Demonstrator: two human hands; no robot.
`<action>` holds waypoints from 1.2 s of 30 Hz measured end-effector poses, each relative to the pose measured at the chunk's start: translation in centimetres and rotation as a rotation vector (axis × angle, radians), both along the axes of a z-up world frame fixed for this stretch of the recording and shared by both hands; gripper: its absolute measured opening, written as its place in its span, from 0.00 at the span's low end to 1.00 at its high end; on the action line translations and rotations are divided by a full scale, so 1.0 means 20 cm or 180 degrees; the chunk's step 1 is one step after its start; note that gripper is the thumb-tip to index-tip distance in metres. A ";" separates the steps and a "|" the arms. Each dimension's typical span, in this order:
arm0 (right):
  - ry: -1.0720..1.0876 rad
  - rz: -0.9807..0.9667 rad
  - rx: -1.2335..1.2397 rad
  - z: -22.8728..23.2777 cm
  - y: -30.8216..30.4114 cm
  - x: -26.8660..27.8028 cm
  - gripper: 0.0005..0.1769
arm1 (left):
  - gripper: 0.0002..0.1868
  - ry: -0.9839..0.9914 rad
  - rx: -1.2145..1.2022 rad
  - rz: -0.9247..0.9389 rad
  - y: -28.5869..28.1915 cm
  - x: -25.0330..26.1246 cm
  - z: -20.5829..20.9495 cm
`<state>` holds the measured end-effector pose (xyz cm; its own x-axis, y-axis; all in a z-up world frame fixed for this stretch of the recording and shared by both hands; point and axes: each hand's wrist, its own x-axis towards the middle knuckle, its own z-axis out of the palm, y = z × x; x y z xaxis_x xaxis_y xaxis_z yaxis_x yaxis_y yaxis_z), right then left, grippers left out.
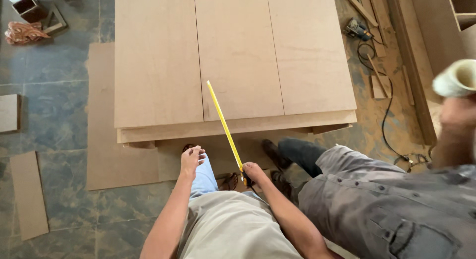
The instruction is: The person measures a wooden cabinet with a tape measure and marks it with a pencil. They then lift a large wooden panel and place it on a workbench, followed by measuring and marking the panel.
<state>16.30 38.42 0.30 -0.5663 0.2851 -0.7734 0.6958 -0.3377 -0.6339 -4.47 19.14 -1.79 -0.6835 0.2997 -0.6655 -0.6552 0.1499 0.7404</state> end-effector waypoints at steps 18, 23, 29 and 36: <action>0.0447 0.0153 0.0719 0.01 -0.02 -0.10 0.13 | 0.14 -0.0051 -0.0107 -0.0130 -0.03 0.03 0.00; 0.1004 0.0204 0.0995 0.01 -0.02 -0.17 0.17 | 0.14 -0.0103 -0.0069 -0.0139 -0.01 0.02 0.00; 0.1031 0.0214 0.1664 0.01 -0.03 -0.30 0.24 | 0.13 -0.0171 0.0165 -0.0036 0.00 0.03 0.00; 0.0678 0.0165 0.1660 0.05 -0.11 -0.35 0.27 | 0.12 -0.0488 0.0180 -0.0110 -0.02 0.08 0.00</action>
